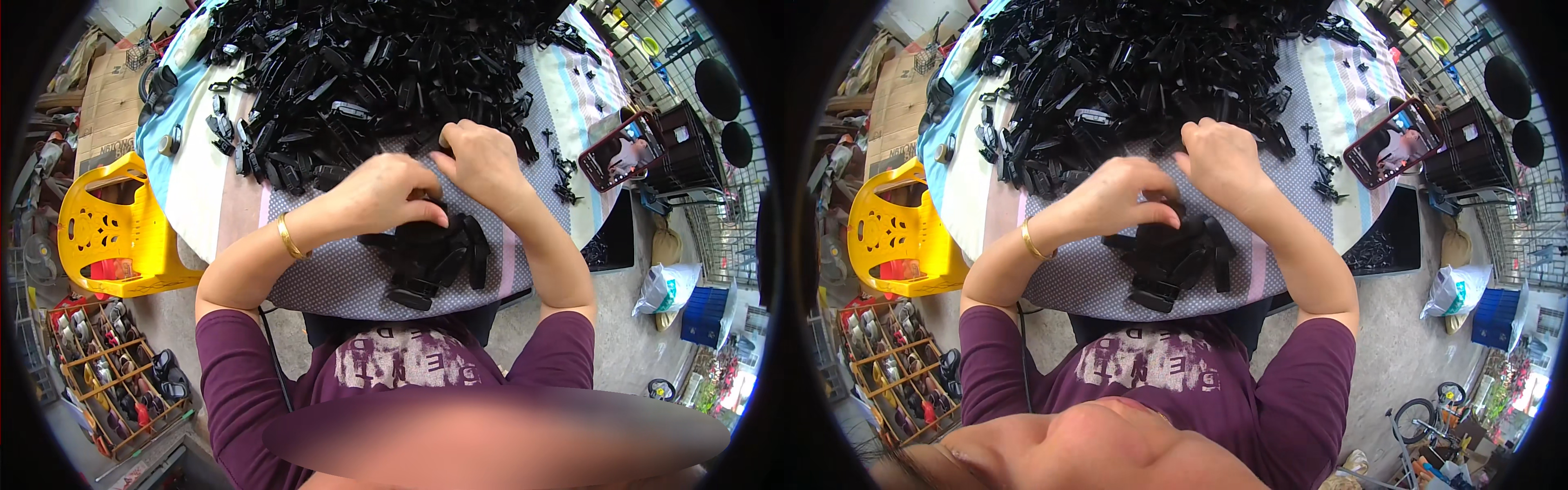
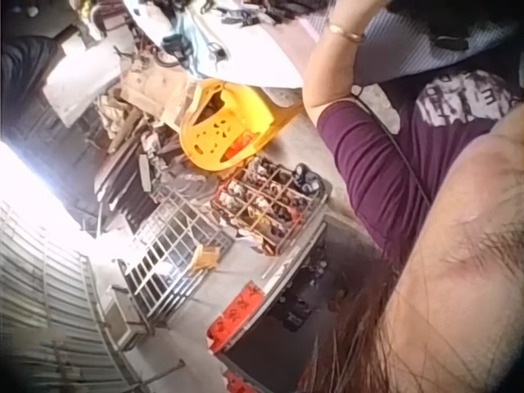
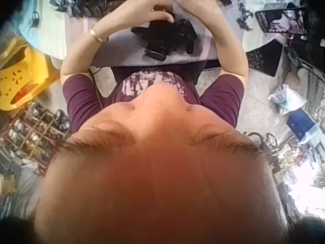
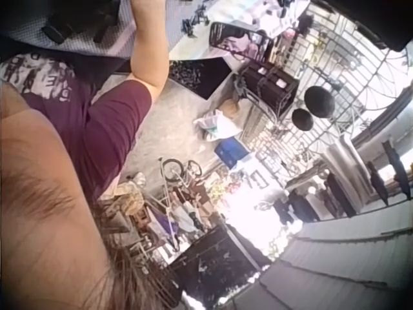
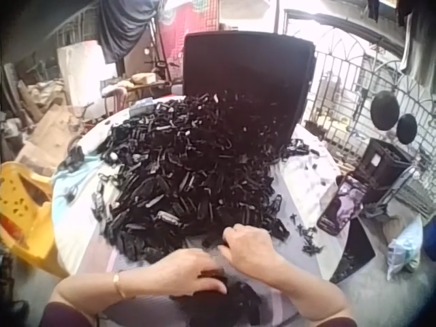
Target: Inspecting and sorting small black plastic hardware clips on a table.
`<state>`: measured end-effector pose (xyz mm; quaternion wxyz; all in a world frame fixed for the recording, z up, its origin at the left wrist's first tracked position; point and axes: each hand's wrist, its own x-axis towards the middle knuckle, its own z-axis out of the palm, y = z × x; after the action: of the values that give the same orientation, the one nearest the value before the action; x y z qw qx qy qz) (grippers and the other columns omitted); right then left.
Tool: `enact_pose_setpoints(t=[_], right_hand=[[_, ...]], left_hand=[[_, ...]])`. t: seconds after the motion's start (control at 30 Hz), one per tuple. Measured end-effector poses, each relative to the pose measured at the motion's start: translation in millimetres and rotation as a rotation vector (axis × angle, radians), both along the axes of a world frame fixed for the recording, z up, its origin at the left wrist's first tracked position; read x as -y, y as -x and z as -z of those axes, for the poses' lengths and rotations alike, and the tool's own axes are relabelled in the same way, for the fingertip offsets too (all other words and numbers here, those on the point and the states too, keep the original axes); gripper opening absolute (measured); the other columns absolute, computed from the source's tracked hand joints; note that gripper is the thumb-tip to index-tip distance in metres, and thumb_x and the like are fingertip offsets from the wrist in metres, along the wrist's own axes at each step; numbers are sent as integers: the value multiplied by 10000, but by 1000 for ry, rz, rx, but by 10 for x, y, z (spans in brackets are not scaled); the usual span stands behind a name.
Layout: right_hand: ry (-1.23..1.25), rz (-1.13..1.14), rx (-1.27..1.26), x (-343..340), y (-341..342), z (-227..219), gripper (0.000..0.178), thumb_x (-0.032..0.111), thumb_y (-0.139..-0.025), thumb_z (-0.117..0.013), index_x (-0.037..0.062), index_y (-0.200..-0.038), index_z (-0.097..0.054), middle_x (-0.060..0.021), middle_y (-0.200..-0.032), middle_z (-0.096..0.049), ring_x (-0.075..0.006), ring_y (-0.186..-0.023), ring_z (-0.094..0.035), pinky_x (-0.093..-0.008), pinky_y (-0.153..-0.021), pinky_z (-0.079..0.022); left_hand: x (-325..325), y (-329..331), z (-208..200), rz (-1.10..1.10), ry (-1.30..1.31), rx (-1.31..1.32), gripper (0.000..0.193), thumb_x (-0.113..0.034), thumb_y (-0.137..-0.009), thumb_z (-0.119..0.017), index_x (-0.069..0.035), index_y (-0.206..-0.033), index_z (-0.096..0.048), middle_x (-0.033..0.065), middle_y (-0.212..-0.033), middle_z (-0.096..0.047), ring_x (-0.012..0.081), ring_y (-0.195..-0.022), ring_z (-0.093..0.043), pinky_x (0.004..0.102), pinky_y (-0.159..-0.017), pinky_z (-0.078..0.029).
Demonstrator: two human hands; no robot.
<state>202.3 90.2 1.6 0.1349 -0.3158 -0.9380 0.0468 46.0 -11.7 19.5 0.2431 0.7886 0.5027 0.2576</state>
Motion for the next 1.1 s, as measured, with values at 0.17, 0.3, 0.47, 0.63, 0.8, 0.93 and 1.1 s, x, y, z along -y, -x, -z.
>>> enact_pose_setpoints(t=[0.17, 0.3, 0.47, 0.63, 0.8, 0.93, 1.1], right_hand=[[42, -65, -77, -121, -142, -41, 206, 154, -700, -630, 53, -868, -568, -104, -727, -614, -288, -683, -616, -394, -627, -489], [165, 6, -163, -98, -92, -159, 272, 120, -710, -581, 34, -968, -562, -102, -670, -598, -298, -675, -614, -394, -610, -479], [255, -118, -206, -88, -37, -40, 379, 106, -810, -500, -11, -1170, -485, -233, -963, -614, -379, -891, -595, -440, -798, -473], [258, -198, -328, -25, 12, -112, 406, 35, -776, -565, -12, -1173, -496, -164, -839, -622, -285, -775, -631, -344, -709, -507], [470, -177, -630, -73, 22, -125, 263, 21, -855, -525, -16, -1112, -574, -35, -767, -611, -89, -687, -580, -222, -611, -487], [392, -240, -652, -79, 58, -106, 260, 65, -894, -569, -18, -1140, -587, -64, -840, -648, -66, -730, -599, -176, -600, -483], [722, -119, -890, 43, 54, -151, 201, 64, -836, -659, -16, -1020, -655, -36, -820, -664, -54, -671, -593, -181, -558, -487]], left_hand=[[-116, -22, 112, -298, -163, 105, 232, -241, -763, -710, -33, -855, -663, 105, -810, -580, 262, -703, -593, 334, -641, -473], [-252, -50, 263, -377, -414, -339, 327, -243, -708, -732, -32, -913, -588, 87, -798, -558, 250, -777, -551, 319, -638, -491], [-308, -56, 333, -369, -509, -215, 241, -35, -701, -652, -34, -932, -585, 96, -848, -558, 273, -790, -559, 352, -654, -495], [-245, 42, 184, -474, -273, 358, 293, 42, -741, -633, -18, -1025, -590, 74, -902, -551, 146, -754, -584, 255, -671, -498], [-258, 213, 64, -480, 97, 954, 298, 8, -806, -651, 46, -1089, -568, 66, -979, -634, 97, -890, -599, 227, -816, -493], [-268, 261, 97, -381, -18, 795, 291, 25, -796, -645, 8, -1083, -602, 38, -947, -633, 80, -860, -578, 227, -802, -488], [-222, 182, 74, -369, -74, 700, 285, 47, -789, -637, -6, -1068, -624, 39, -965, -599, 107, -861, -593, 228, -812, -499]])
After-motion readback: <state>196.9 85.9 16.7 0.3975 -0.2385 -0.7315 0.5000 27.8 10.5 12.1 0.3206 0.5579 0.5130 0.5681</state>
